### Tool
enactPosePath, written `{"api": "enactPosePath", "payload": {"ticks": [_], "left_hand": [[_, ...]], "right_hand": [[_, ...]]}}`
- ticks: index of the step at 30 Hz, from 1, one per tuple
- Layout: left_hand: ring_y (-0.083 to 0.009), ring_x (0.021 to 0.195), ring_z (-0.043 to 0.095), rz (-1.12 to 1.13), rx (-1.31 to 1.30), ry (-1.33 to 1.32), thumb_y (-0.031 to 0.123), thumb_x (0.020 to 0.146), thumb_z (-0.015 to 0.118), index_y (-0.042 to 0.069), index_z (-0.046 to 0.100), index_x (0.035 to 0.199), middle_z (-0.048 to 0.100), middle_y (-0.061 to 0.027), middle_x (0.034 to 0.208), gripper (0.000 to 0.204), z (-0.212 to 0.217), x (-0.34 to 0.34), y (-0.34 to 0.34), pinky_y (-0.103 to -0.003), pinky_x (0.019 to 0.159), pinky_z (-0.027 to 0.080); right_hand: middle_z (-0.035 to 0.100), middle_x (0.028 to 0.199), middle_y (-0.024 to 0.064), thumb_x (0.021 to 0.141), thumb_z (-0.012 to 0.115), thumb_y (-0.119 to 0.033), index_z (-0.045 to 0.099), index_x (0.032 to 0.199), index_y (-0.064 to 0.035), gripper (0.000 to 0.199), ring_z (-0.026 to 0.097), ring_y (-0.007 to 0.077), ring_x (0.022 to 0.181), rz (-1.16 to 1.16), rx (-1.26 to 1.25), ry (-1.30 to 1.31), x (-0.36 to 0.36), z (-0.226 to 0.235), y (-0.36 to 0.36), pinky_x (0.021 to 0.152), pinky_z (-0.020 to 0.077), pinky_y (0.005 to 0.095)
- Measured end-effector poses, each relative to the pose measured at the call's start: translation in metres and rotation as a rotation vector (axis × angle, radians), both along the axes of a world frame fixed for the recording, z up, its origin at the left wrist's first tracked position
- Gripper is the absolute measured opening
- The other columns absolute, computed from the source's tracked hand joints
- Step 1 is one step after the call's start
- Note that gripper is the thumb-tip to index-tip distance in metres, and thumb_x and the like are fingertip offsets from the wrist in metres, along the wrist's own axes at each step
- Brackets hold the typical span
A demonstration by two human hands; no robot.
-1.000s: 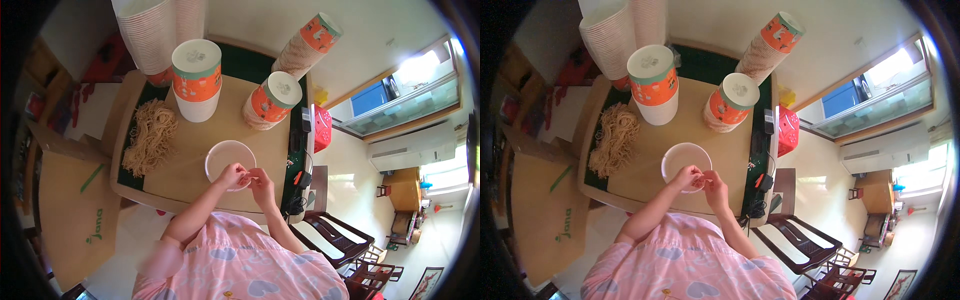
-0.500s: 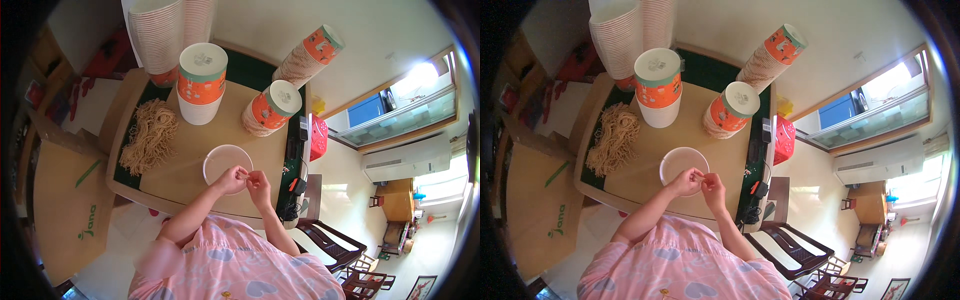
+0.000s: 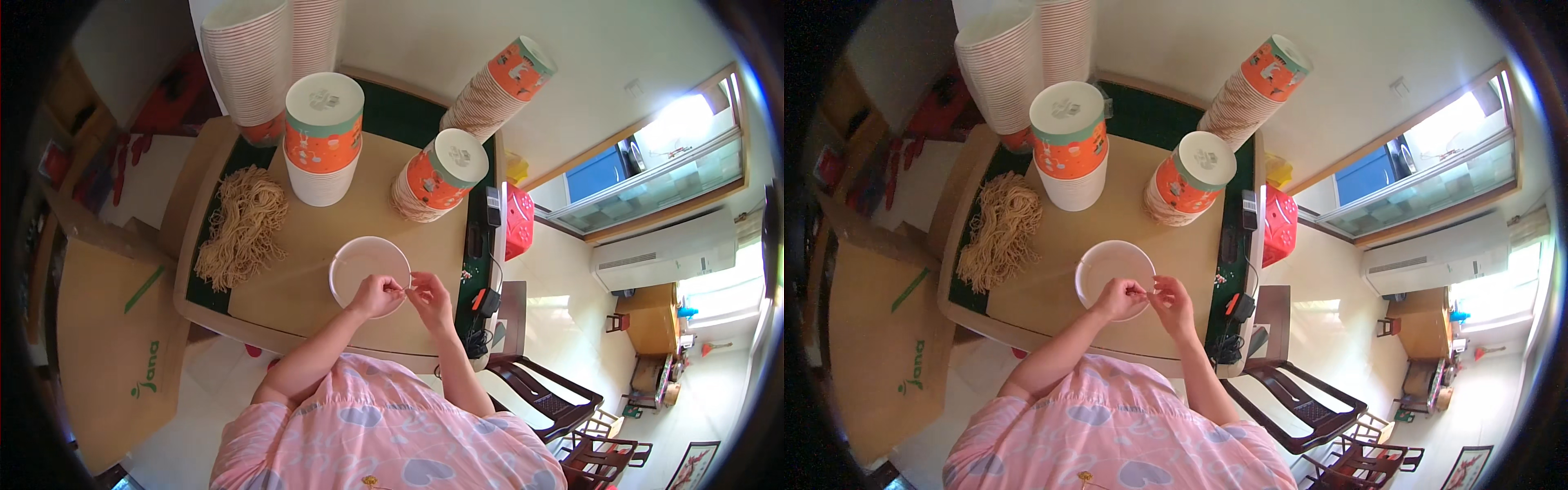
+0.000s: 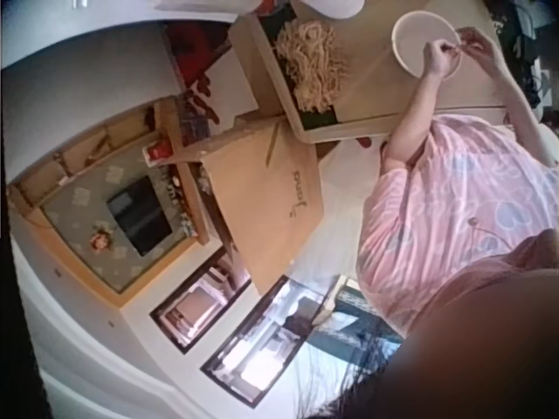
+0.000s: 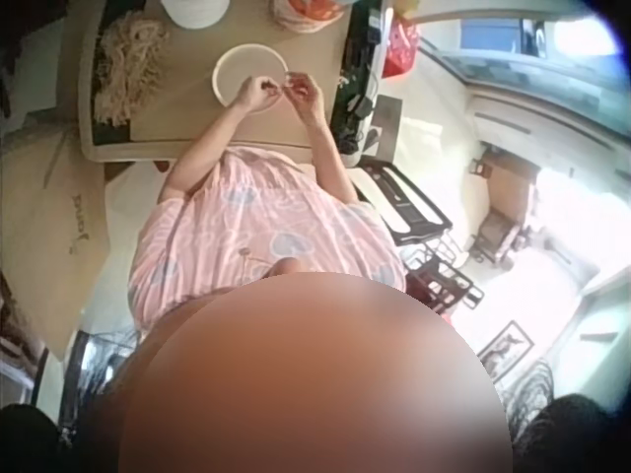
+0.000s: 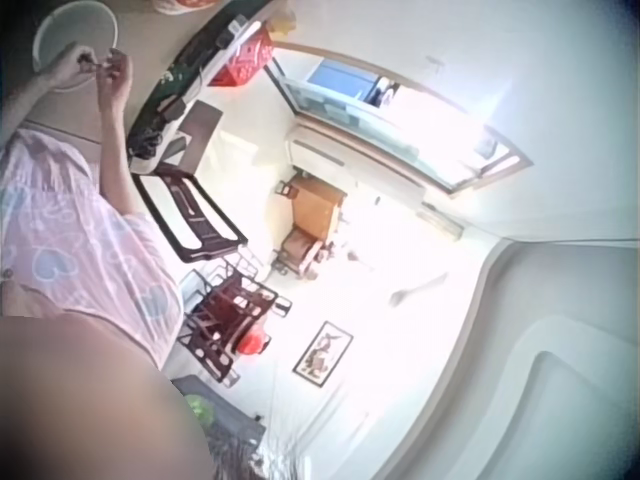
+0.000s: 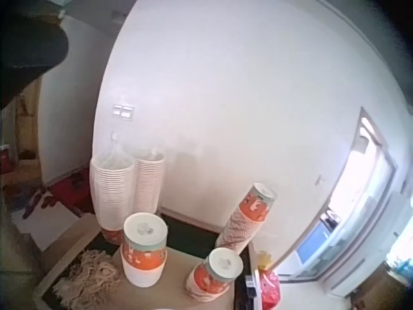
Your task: Tying rubber bands around paper cups for packaging.
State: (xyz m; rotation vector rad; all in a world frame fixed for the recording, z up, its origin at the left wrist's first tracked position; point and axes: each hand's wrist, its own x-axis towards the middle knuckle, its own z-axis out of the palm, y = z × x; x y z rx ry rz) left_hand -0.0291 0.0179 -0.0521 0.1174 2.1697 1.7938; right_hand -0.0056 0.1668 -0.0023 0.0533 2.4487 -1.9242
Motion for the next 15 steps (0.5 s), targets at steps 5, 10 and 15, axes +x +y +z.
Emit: {"api": "enactPosePath", "payload": {"ticks": [5, 10, 15], "left_hand": [[-0.0147, 0.063, 0.063, -0.012, -0.039, -0.018, 0.022, 0.073, 0.072, 0.003, 0.066, 0.077, 0.066, -0.0088, 0.068, 0.021, 0.008, 0.001, 0.001, -0.027, 0.061, 0.050], [-0.0157, 0.061, 0.062, -0.051, -0.177, 0.012, 0.027, 0.076, 0.069, 0.004, 0.067, 0.079, 0.066, -0.0096, 0.068, 0.024, -0.003, 0.000, -0.008, -0.028, 0.061, 0.049], [-0.0123, 0.046, 0.050, -0.110, 0.100, -0.292, 0.028, 0.082, 0.063, 0.001, 0.067, 0.077, 0.055, -0.0024, 0.052, 0.028, -0.002, -0.004, -0.014, -0.029, 0.045, 0.040]], "right_hand": [[0.063, 0.076, 0.0058, 0.078, 0.066, -0.004, 0.063, 0.093, -0.0024, 0.015, 0.059, 0.0108, 0.068, 0.024, 0.297, 0.027, -0.002, 0.003, 0.003, 0.064, 0.0471, 0.0235], [0.063, 0.074, 0.0082, 0.077, 0.066, -0.004, 0.064, 0.085, -0.0013, 0.008, 0.060, 0.0125, 0.067, 0.024, 0.405, 0.015, 0.002, 0.012, 0.001, 0.063, 0.0479, 0.0255], [0.061, 0.073, 0.0079, 0.077, 0.066, -0.005, 0.063, 0.081, -0.0017, 0.006, 0.058, 0.0146, 0.064, 0.025, 0.280, 0.027, 0.016, 0.015, -0.011, 0.061, 0.0473, 0.0262]]}}
